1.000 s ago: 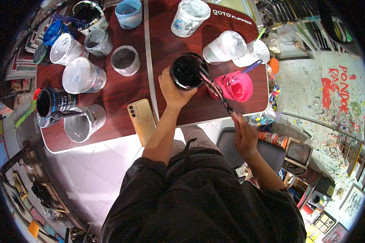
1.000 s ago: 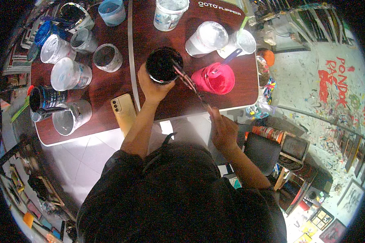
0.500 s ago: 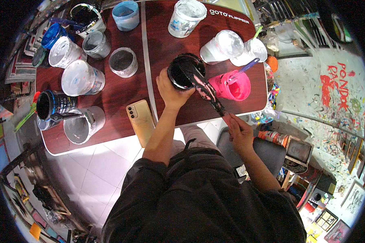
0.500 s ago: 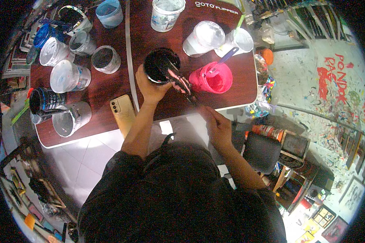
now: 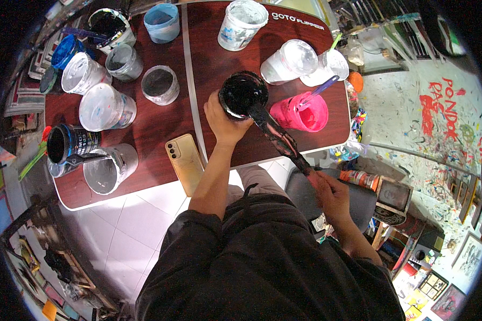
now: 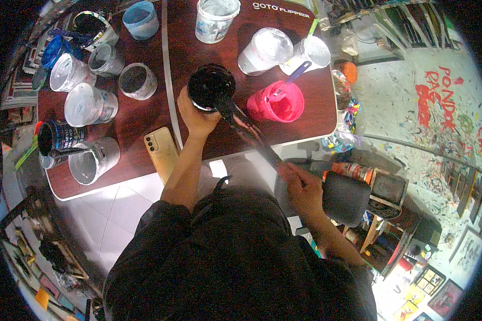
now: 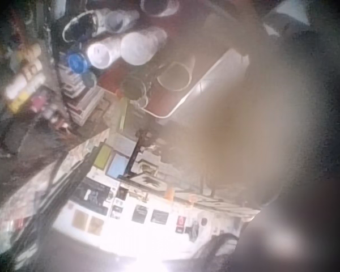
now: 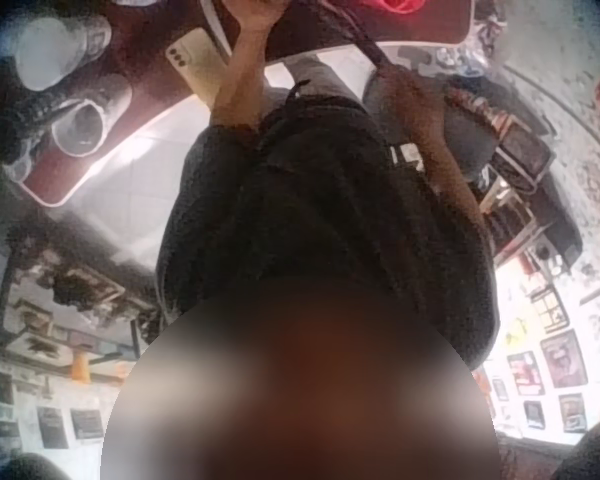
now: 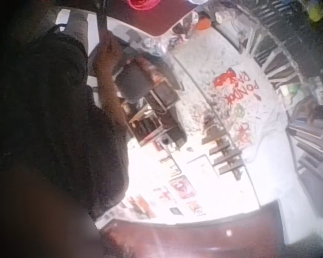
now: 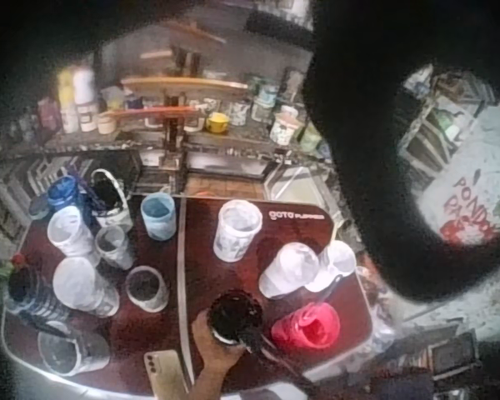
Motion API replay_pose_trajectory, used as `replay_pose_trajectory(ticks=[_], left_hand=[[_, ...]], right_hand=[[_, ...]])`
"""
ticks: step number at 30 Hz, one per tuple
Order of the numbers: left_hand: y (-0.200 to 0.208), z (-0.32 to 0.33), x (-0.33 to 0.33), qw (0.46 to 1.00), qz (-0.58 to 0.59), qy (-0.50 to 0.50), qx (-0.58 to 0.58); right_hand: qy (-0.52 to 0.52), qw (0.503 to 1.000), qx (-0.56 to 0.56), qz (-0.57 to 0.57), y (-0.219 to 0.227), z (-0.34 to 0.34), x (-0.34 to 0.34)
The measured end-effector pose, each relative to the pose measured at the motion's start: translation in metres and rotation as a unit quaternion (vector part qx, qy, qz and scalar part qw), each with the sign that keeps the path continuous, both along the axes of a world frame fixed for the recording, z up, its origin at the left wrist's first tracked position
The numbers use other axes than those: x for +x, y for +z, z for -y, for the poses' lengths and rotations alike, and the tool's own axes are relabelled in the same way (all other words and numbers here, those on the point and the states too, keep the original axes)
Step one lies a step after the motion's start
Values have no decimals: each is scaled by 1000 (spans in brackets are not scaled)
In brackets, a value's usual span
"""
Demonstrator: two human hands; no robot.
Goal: The person stirs pink paint in a plastic cup using a stirrer, then stirs black paint in a separate container. The person also briefly handles a smartphone and places it on the table.
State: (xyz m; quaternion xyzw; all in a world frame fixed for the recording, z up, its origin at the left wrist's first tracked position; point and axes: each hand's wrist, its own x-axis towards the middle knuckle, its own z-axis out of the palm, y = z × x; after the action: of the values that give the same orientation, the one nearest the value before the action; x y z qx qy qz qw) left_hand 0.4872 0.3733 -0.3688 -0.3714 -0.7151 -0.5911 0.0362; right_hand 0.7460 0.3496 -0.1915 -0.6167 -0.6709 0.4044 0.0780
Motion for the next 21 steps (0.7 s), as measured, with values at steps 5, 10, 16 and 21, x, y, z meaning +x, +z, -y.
replay_pose_trajectory(ticks=[5, 10, 16, 21], left_hand=[[-4, 0, -1, 1000, -18, 0, 5], [-6, 0, 0, 1000, -22, 12, -6], [-5, -1, 0, 1000, -11, 4, -4], [0, -1, 2, 1000, -5, 15, 1]], right_hand=[[-47, 998, -43, -13, 26, 4, -9], [-86, 991, -80, -63, 41, 10, 2], [-1, 974, 92, -206, 15, -4, 9], [211, 923, 320, -41, -23, -19, -29]])
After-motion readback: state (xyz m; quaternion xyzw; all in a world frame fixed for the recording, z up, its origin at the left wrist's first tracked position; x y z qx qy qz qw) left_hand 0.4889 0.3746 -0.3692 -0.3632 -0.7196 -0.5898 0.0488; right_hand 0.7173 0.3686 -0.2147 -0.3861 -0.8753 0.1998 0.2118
